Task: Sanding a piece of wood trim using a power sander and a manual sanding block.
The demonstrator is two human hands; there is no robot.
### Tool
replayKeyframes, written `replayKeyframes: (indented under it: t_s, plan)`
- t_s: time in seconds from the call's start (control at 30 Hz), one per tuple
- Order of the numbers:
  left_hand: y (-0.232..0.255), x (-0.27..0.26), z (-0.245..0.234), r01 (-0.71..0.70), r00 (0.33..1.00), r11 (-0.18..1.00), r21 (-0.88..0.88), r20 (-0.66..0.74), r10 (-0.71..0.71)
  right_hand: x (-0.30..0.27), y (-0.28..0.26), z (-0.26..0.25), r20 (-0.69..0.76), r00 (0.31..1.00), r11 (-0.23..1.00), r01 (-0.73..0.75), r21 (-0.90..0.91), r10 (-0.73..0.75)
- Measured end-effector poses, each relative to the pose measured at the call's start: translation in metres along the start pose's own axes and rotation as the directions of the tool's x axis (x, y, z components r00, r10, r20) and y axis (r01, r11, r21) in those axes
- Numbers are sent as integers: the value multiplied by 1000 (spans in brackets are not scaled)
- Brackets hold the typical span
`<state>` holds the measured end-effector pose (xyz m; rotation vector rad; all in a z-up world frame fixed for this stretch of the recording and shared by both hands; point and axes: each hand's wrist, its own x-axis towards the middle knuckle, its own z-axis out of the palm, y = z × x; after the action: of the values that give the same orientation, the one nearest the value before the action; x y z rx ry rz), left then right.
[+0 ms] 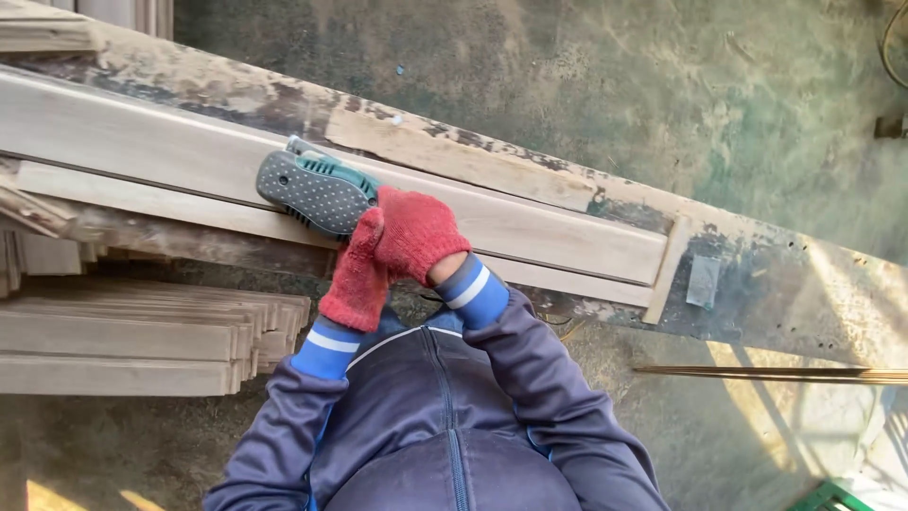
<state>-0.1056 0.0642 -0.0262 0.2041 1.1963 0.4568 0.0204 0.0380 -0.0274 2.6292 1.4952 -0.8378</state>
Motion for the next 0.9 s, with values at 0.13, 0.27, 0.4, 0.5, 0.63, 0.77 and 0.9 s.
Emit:
replayKeyframes:
  t_s: [0.13,0.27,0.4,0.5,0.63,0.77,0.9]
  plan:
    - [-55,0,32,32,999,999,-7,42,-31,-18,61,-3,57,997,995,-47,-85,52]
    - [-121,6,77,77,991,997,4,113,-77,-31,132,-13,92,994,990,-41,-132,54]
    - [-148,-39,149,143,987,976,166,50,-153,-45,206,-23,136,988,969,-44,-241,79]
    - [-192,-47,181,202,970,956,211,93,-226,-82,226,-71,169,982,979,-49,-200,84]
    - [-254,-40,208,297,892,913,281,260,-370,-105,291,-95,218,971,992,-82,-93,100]
    - [-313,-40,238,248,891,908,338,288,-351,-130,332,-113,217,957,976,-161,-148,191]
    - [-349,-35,259,200,854,874,442,359,-377,-144,392,-109,211,952,972,-202,-116,223]
